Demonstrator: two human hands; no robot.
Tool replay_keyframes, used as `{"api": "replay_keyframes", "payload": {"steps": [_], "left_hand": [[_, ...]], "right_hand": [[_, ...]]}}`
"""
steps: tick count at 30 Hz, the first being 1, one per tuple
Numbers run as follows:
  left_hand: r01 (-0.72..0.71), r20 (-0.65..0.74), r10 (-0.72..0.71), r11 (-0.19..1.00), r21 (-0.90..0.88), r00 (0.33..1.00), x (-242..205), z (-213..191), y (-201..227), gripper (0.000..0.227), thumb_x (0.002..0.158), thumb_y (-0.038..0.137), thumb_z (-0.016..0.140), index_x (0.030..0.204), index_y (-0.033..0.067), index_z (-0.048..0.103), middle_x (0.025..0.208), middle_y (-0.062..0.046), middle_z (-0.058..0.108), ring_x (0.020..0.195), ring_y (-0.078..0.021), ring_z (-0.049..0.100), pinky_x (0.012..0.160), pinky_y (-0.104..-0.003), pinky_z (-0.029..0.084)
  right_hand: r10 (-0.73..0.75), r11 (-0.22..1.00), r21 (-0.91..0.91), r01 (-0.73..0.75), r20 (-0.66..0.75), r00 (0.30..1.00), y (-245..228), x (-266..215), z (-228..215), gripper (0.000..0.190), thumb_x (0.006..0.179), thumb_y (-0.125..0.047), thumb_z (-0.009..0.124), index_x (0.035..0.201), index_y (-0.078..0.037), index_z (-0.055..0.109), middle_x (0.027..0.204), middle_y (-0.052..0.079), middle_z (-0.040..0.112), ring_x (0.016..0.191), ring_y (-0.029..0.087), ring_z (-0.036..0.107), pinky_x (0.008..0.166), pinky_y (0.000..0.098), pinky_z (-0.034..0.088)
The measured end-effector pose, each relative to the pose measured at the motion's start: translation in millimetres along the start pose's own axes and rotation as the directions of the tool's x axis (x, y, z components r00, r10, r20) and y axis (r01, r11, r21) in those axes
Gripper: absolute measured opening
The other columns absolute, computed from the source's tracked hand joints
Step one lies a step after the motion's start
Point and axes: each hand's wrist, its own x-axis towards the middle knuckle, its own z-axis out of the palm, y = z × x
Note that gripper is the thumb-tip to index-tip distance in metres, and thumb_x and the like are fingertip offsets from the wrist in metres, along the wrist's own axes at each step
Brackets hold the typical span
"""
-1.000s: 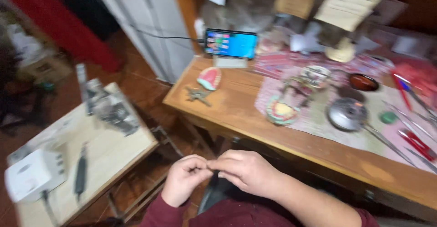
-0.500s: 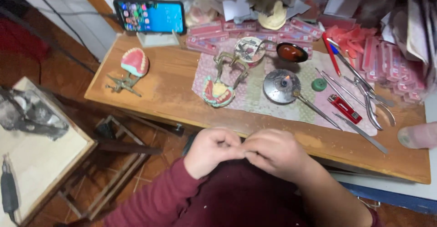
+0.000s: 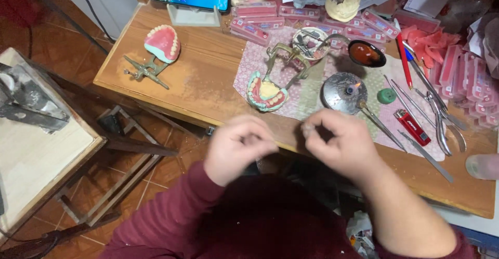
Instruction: The person works on a dental model, using pliers to adjust a metal wire and a lighter to heat it. They then use a small tool to apply material to the model and a rotary tool to grind a small piece of material before placing it on the model.
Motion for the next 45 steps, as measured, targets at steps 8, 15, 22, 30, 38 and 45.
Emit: {"api": "replay_keyframes", "payload": {"steps": [8,15,22,30,38,45], "left_hand": [[-0.285,-0.187,0.399,0.85,0.442,0.898,40.8,-55.3,-16.6,0.048,0.077,0.019,0.096,0.097,0.0077,0.054,0.098,-0.005,0.064,0.093,-0.0203,0.061,0.086,-0.031,0.051],[-0.264,0.021,0.321,0.736,0.623,0.947,50.8,-45.9,-5.4,0.096,0.065,0.035,0.095,0.145,0.0091,0.048,0.148,-0.013,0.053,0.142,-0.0339,0.044,0.117,-0.048,0.035],[-0.246,0.035,0.301,0.702,0.669,0.953,52.9,-43.1,-10.9,0.098,0.067,0.031,0.094,0.149,0.0102,0.046,0.149,-0.008,0.053,0.142,-0.0312,0.046,0.118,-0.047,0.036],[-0.24,0.039,0.294,0.688,0.685,0.955,52.2,-41.6,-14.2,0.098,0.068,0.029,0.094,0.151,0.0105,0.045,0.15,-0.008,0.053,0.143,-0.0299,0.046,0.118,-0.045,0.037],[-0.252,0.047,0.306,0.677,0.692,0.951,51.8,-41.4,-17.8,0.099,0.069,0.03,0.096,0.152,0.0108,0.044,0.151,-0.008,0.051,0.144,-0.0305,0.045,0.12,-0.045,0.037],[-0.248,0.049,0.303,0.664,0.705,0.952,52.1,-39.4,-18.5,0.102,0.069,0.031,0.097,0.153,0.0112,0.042,0.152,-0.007,0.051,0.144,-0.03,0.045,0.12,-0.045,0.037]], "right_hand": [[-0.036,0.991,-0.127,0.051,0.119,0.992,-7.7,58.6,6.2,0.014,0.089,-0.018,0.075,0.1,-0.009,0.075,0.087,0.008,0.074,0.072,0.019,0.072,0.064,0.0308,0.055],[-0.231,0.959,-0.128,0.251,0.151,0.961,-11.4,81.0,15.0,0.015,0.091,-0.012,0.077,0.104,-0.006,0.071,0.095,0.009,0.074,0.084,0.022,0.073,0.074,0.033,0.057],[-0.407,0.886,-0.155,0.438,0.194,0.892,-2.1,85.1,22.0,0.017,0.087,-0.01,0.083,0.099,-0.007,0.072,0.103,0.008,0.073,0.095,0.025,0.071,0.083,0.0356,0.057],[-0.482,0.831,-0.188,0.523,0.228,0.846,-0.9,88.5,29.5,0.02,0.082,-0.012,0.086,0.095,-0.008,0.072,0.113,0.006,0.073,0.111,0.03,0.063,0.096,0.0416,0.051],[-0.452,0.832,-0.227,0.507,0.254,0.855,2.5,87.4,30.9,0.016,0.084,-0.017,0.085,0.092,-0.013,0.072,0.112,0.001,0.075,0.111,0.025,0.065,0.096,0.0419,0.042],[-0.442,0.838,-0.216,0.501,0.27,0.855,0.9,89.1,29.7,0.018,0.084,-0.015,0.085,0.092,-0.011,0.07,0.106,0.003,0.074,0.1,0.024,0.067,0.094,0.0404,0.044]]}}
